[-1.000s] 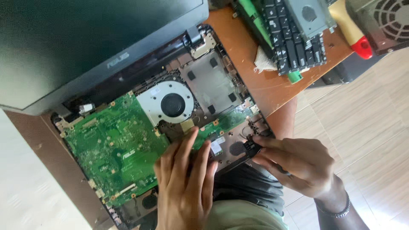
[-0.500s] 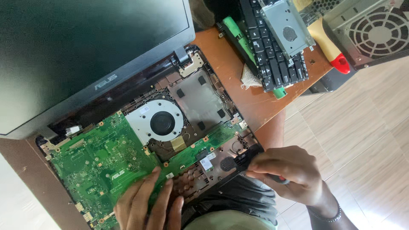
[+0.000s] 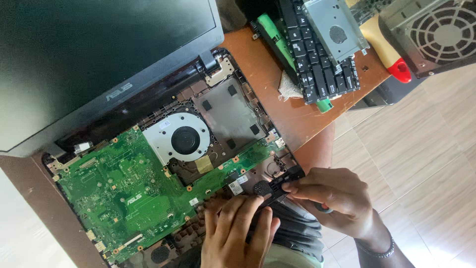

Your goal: The person uses a screwdriver to remove screws from the internal frame of a disassembled laptop. They then insert a small white connector into a port on the motherboard and secure it by tightening screws with the screwdriver.

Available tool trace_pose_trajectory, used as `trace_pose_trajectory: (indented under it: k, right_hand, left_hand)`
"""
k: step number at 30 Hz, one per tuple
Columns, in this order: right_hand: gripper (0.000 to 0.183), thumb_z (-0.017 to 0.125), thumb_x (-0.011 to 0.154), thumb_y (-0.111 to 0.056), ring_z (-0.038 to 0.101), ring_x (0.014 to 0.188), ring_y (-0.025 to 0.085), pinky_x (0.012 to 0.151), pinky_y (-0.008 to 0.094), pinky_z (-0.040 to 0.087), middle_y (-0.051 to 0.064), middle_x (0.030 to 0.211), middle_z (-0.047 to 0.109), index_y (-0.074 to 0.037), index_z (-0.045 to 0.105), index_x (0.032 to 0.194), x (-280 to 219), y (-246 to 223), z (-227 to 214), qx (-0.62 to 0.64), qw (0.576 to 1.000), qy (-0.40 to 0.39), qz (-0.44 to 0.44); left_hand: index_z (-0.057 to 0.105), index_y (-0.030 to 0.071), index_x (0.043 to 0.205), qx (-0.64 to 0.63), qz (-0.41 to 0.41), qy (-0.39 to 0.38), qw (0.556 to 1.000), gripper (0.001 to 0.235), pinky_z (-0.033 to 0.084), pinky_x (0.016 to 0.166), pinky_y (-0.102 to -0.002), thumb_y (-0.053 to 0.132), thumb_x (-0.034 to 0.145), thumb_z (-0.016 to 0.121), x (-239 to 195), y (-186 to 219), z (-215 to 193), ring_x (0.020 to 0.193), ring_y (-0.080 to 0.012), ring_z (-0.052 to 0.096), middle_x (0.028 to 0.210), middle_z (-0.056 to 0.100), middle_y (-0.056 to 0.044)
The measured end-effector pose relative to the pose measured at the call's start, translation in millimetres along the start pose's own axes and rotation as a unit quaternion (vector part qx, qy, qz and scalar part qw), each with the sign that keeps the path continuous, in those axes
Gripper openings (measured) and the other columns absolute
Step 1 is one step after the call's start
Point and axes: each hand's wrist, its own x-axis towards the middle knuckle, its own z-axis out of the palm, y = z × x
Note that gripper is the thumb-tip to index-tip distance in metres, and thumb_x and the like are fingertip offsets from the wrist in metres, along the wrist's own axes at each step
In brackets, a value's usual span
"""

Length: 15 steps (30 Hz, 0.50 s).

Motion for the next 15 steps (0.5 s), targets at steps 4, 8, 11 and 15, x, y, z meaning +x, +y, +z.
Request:
trace_pose_trajectory:
  k: [4,8,11,15]
  right_hand:
    - [0.022,0.082,0.097,0.0,0.083,0.077,0.024,0.065,0.031,0.063,0.012,0.103,0.086,-0.001,0.073,0.117,1,-5,-1,0.011,0.999,0.03,-0.013]
    - [0.026,0.086,0.091,0.005,0.089,0.075,0.026,0.064,0.028,0.067,0.018,0.103,0.087,0.0,0.071,0.111,-1,-9,2,0.03,0.995,0.094,-0.004]
    - [0.024,0.084,0.091,0.007,0.091,0.077,0.026,0.067,0.029,0.072,0.02,0.103,0.087,0.001,0.07,0.109,1,-15,3,0.034,0.994,0.101,-0.021]
    - [0.013,0.072,0.105,-0.002,0.09,0.084,0.028,0.067,0.035,0.07,0.019,0.11,0.087,0.002,0.069,0.117,10,-17,10,-0.004,0.995,0.042,-0.092]
  left_hand:
    - [0.071,0.007,0.103,-0.048,-0.009,0.054,0.997,0.012,0.058,0.084,-0.053,0.016,0.11,0.071,15,2,-1,0.1,-0.0284,0.072,0.113,0.077,-0.01]
    - [0.073,0.006,0.11,-0.083,-0.028,0.044,0.995,0.026,0.059,0.087,-0.053,0.032,0.113,0.069,14,1,-1,0.097,-0.0327,0.075,0.113,0.075,-0.011]
    - [0.076,0.002,0.112,-0.112,-0.053,0.071,0.99,0.025,0.059,0.085,-0.053,0.027,0.11,0.073,18,5,-3,0.093,-0.0326,0.076,0.111,0.075,-0.016]
    - [0.076,0.003,0.122,-0.189,-0.074,0.127,0.971,0.024,0.061,0.089,-0.045,0.021,0.112,0.065,12,4,0,0.092,-0.0266,0.077,0.11,0.082,-0.013]
